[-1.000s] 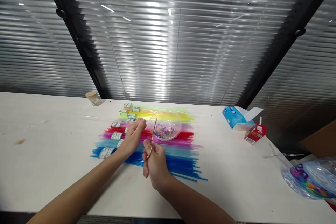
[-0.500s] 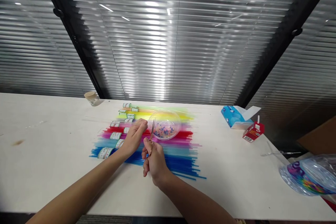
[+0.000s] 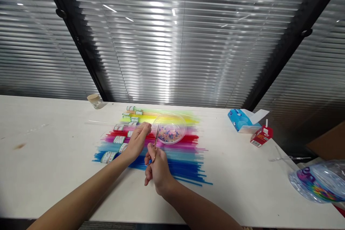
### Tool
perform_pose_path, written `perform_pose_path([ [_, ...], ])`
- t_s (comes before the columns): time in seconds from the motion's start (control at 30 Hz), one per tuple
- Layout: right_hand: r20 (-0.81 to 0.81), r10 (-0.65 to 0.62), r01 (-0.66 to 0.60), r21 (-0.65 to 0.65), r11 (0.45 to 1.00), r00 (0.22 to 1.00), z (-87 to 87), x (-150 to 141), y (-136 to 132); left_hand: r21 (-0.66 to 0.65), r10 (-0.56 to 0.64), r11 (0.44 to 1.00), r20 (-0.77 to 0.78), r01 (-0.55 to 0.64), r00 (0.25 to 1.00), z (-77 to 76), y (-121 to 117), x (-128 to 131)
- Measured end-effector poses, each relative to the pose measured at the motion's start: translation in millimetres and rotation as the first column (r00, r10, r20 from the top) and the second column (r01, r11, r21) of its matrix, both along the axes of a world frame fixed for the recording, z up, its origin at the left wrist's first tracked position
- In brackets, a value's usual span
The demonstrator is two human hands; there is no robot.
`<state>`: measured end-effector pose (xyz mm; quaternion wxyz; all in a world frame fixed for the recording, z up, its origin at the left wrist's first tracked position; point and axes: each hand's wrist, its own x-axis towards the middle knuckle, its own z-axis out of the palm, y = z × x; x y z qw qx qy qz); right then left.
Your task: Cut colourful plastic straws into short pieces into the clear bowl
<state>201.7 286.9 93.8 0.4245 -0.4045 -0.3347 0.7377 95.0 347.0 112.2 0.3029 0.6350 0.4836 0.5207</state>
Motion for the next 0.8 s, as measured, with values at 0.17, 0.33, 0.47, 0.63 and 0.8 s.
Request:
perform_pose_path([
  [0.17, 0.016, 0.042, -0.043, 0.039, 0.998, 0.999, -0.2, 1.7, 1.2, -0.011, -0.042, 0.999, -0.027, 0.042, 0.999, 0.2, -1.0, 0.9],
  [0.33, 0.012, 0.042, -0.042, 0.052, 0.998, 0.999, -0.4, 2.9, 3.5, 0.011, -0.075, 0.997, -0.076, 0.076, 0.994, 1.0, -3.5, 2.1],
  [0.47, 0.02, 0.037, -0.038, 0.051, 0.998, 0.999, 1.0, 2.4, 2.1, 0.0, -0.067, 0.998, -0.095, 0.067, 0.993, 1.7, -3.7, 2.0],
  [0.63, 0.009, 0.022, -0.022, 0.05, 0.998, 1.0, 1.3, 0.3, 0.8, 0.016, -0.065, 0.998, -0.094, 0.067, 0.993, 2.0, -4.0, 2.6],
  [0.8, -0.001, 0.006, -0.006, 0.051, 0.999, 1.0, -3.1, -1.3, 1.6, 0.024, -0.077, 0.997, -0.088, 0.079, 0.993, 1.9, -4.4, 2.9],
])
